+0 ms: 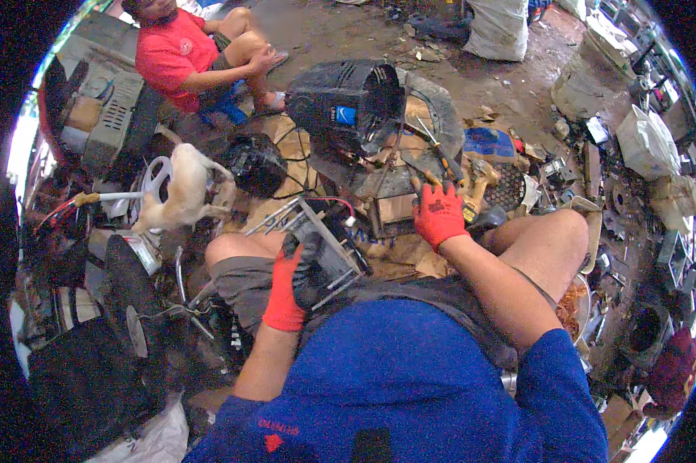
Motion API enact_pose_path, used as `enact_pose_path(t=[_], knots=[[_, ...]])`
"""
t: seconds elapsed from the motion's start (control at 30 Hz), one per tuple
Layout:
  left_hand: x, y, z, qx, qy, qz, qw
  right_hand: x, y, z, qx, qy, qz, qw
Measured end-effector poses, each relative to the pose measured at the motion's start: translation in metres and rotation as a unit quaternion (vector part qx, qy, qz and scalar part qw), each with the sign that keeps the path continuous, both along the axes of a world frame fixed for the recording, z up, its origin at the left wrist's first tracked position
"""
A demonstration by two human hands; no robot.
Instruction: The person sits on the ground and uses a screwdriver to remove screws from a metal casing. They then open the casing to reveal a circuit board, which they inspect and manipulate with their hands.
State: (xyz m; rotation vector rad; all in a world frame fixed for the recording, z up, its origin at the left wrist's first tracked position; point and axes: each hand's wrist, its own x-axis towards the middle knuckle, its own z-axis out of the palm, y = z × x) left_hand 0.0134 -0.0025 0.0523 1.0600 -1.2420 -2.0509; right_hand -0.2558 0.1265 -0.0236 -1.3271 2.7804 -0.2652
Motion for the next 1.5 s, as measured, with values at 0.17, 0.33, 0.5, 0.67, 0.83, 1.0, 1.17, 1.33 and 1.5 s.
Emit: enact_pose_path(t=[0.17,0.33,0.5,0.67,0.83,1.0,1.17,1.33,1.5], knots=[[-0.008,0.006,0.035,-0.359,-0.13,-0.032,0.924,-0.003,-0.001,-0.012,0.001,-0.015,0.019,1.0],[-0.015,0.011,0.067,-0.486,-0.289,-0.053,0.823,-0.002,0.001,0.011,0.012,-0.046,0.001,0.999],[-0.018,0.017,0.072,-0.561,-0.403,-0.035,0.722,-0.022,0.004,0.023,-0.061,-0.026,-0.035,0.997],[-0.017,0.019,0.082,-0.559,-0.429,-0.054,0.707,-0.042,-0.005,0.027,-0.083,0.053,-0.095,0.991],[-0.021,0.009,0.07,-0.531,-0.348,-0.068,0.769,-0.099,0.009,-0.024,-0.099,-0.037,-0.066,0.992],[0.004,0.007,0.071,-0.338,-0.066,-0.107,0.933,-0.073,-0.004,-0.032,-0.074,-0.079,-0.094,0.99],[0.012,-0.014,0.019,-0.099,0.105,-0.121,0.982,-0.115,-0.002,-0.051,-0.377,-0.415,-0.176,0.809],[0.03,-0.023,-0.031,0.27,0.262,-0.151,0.914,-0.09,0.03,-0.005,-0.483,-0.686,-0.227,0.494],[0.027,-0.033,-0.022,0.317,0.271,-0.18,0.891,-0.068,0.065,0.093,-0.499,-0.743,-0.137,0.424]])
